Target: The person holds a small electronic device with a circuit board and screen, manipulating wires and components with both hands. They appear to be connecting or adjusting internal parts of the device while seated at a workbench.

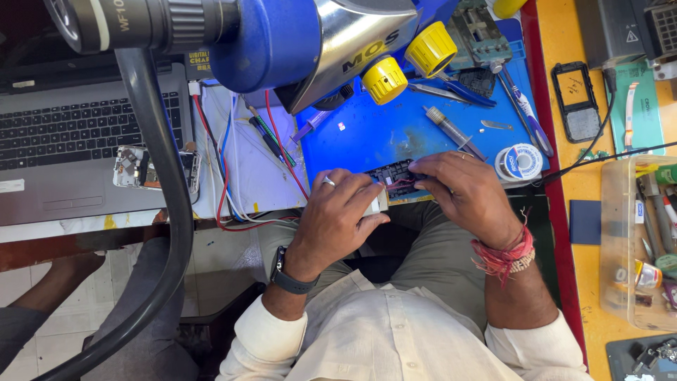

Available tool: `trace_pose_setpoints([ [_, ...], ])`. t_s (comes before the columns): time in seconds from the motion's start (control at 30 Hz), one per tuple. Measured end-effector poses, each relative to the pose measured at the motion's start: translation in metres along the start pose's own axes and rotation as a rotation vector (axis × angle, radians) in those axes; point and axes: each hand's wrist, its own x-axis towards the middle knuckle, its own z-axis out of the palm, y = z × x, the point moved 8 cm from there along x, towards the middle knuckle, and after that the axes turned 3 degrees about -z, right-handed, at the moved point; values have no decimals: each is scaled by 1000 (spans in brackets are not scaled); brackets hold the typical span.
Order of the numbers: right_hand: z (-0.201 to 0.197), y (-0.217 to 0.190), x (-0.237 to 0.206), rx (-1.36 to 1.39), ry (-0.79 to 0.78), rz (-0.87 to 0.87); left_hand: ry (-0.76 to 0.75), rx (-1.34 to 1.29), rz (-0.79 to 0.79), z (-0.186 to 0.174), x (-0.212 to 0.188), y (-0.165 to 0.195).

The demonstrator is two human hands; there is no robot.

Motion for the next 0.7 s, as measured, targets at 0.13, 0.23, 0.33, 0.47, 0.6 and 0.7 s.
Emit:
trace_pose_setpoints([
  [0.13,-4,9,-14,205,21,119,5,-117,62,-1,-6,6],
  [0.23,-6,14,-22,261,27,206,-15,-174,73,0,-7,7],
  [0.33,-4,11,-21,211,29,170,-8,-91,73,2,-7,9],
  [0.47,-4,8,-20,212,84,160,-14,-24,59,3,-7,9],
  [0.6,1,3,-15,103,107,110,-24,45,32,3,-6,5],
  [0.7,2,0,-14,63,121,81,-36,79,17,4,-4,4],
])
